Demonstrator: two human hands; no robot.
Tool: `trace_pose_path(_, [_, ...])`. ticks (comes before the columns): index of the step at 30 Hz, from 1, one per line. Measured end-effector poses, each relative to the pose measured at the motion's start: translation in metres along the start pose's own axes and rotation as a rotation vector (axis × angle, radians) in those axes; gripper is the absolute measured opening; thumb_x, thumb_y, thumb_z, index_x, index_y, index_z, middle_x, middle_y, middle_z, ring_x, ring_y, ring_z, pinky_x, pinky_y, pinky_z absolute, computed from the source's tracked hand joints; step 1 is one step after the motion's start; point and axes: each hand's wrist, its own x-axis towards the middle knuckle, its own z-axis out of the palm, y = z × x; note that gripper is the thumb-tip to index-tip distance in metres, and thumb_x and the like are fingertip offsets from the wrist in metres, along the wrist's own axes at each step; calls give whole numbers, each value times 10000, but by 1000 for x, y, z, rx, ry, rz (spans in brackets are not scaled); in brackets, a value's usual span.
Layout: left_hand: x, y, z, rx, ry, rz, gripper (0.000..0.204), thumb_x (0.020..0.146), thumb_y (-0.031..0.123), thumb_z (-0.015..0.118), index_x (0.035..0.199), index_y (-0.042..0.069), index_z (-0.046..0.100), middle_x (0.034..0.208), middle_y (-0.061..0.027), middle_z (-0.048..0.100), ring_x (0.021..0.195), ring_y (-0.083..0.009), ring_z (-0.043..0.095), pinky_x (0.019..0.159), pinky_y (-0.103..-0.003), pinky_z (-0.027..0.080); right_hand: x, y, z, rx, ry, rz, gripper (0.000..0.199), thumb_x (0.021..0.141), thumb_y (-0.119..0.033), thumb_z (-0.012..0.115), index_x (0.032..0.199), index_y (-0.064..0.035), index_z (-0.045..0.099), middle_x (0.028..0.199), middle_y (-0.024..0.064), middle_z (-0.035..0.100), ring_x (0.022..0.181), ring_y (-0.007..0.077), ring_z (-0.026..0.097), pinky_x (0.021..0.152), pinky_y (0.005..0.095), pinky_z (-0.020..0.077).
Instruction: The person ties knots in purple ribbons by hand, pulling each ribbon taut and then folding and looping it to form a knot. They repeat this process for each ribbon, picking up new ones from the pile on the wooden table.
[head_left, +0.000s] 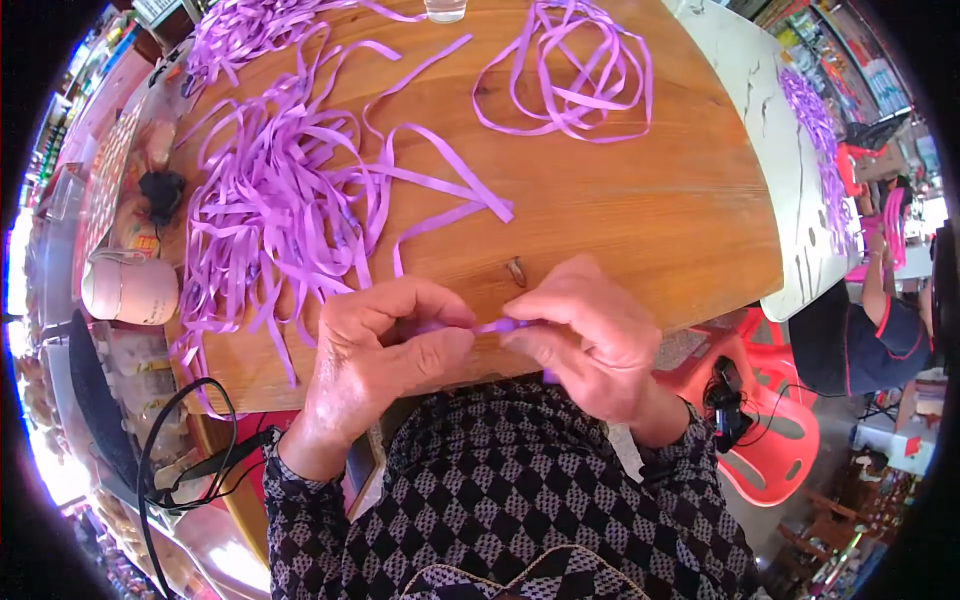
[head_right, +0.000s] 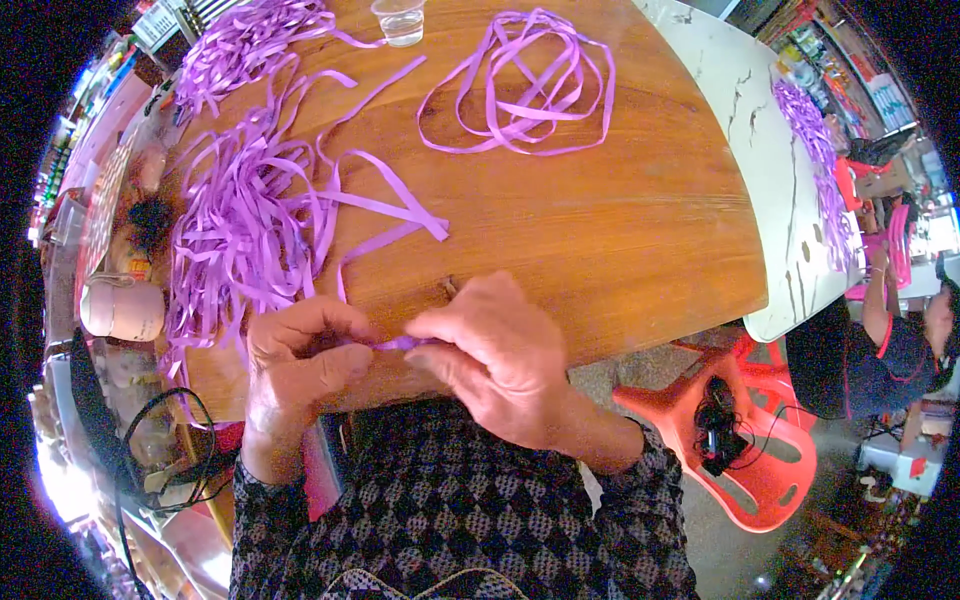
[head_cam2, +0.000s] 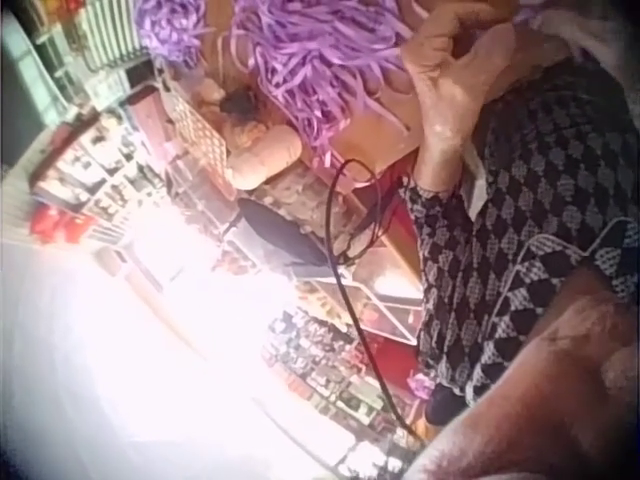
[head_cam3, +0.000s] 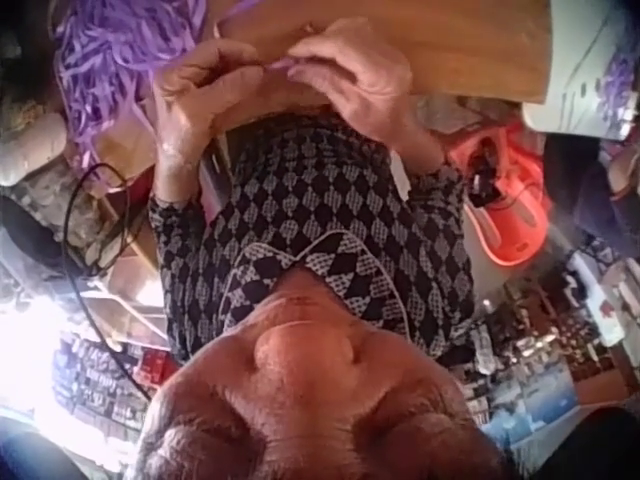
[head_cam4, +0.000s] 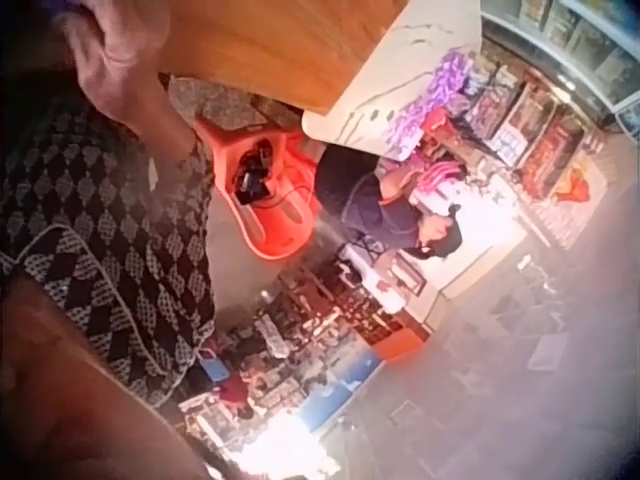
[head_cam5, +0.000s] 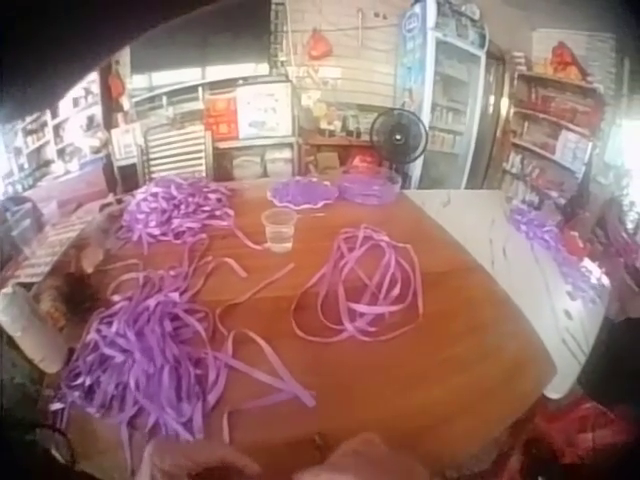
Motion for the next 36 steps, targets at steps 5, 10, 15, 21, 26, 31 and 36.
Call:
trace_pose_path(5, [2, -6, 14, 4, -155, 85, 182, 809, 99, 641, 938, -21, 595, 791, 0, 596, 669, -36, 511, 594, -180, 420, 1, -4, 3, -126, -39, -201, 280, 587, 22, 706, 849, 8, 610, 696, 63, 590, 566, 213, 512, 571, 316, 380])
trace_pose_path(10, [3, -12, 13, 84, -177, 82, 115, 813, 67, 617, 877, -25, 593, 723, -21, 587, 671, -51, 507, 593, -204, 419, -6, -10, 5, -265, -72, -260, 313, 551, 53, 684, 844, 19, 578, 667, 58, 558, 542, 202, 491, 553, 335, 346])
trace_pose_path(15, [2, -8, 4, 310, -246, 88, 136, 802, 115, 623, 818, -15, 587, 660, -72, 553, 618, -94, 511, 563, -246, 415, -4, -12, -19, -338, -167, -173, 231, 587, 44, 665, 784, -4, 555, 656, 87, 541, 546, 233, 481, 551, 361, 367])
trace_pose_path(21, [-2, 11, -56, 226, 151, 104, 55, 790, 61, 570, 760, 14, 572, 650, 19, 531, 567, -67, 488, 494, -208, 375, -34, 25, -111, -843, 151, 263, 50, 779, -6, 553, 821, 11, 533, 746, 121, 512, 718, 256, 506, 651, 342, 420])
trace_pose_path(26, [4, 13, -104, 113, 506, 230, 138, 801, 161, 573, 725, 48, 559, 572, 27, 463, 483, -22, 350, 419, -181, 217, -67, 80, -183, -853, 393, 339, 62, 829, -18, 525, 873, 24, 523, 801, 40, 513, 767, 121, 504, 702, 245, 415])
trace_pose_path(31, [-12, 13, -154, 191, 491, 361, 211, 821, 226, 596, 721, 47, 542, 571, 32, 451, 479, -28, 349, 426, -171, 217, -100, 113, -244, -641, 514, 471, 52, 823, -24, 524, 859, 13, 528, 791, 12, 511, 725, 100, 501, 706, 221, 421])
trace_pose_path(36, [-8, 4, -158, 303, 488, 249, 215, 826, 217, 592, 738, 27, 545, 579, 12, 473, 483, -49, 385, 441, -179, 275, -102, 118, -237, -534, 536, 485, 78, 795, -2, 556, 872, 9, 555, 800, 4, 522, 726, 91, 511, 689, 210, 421])
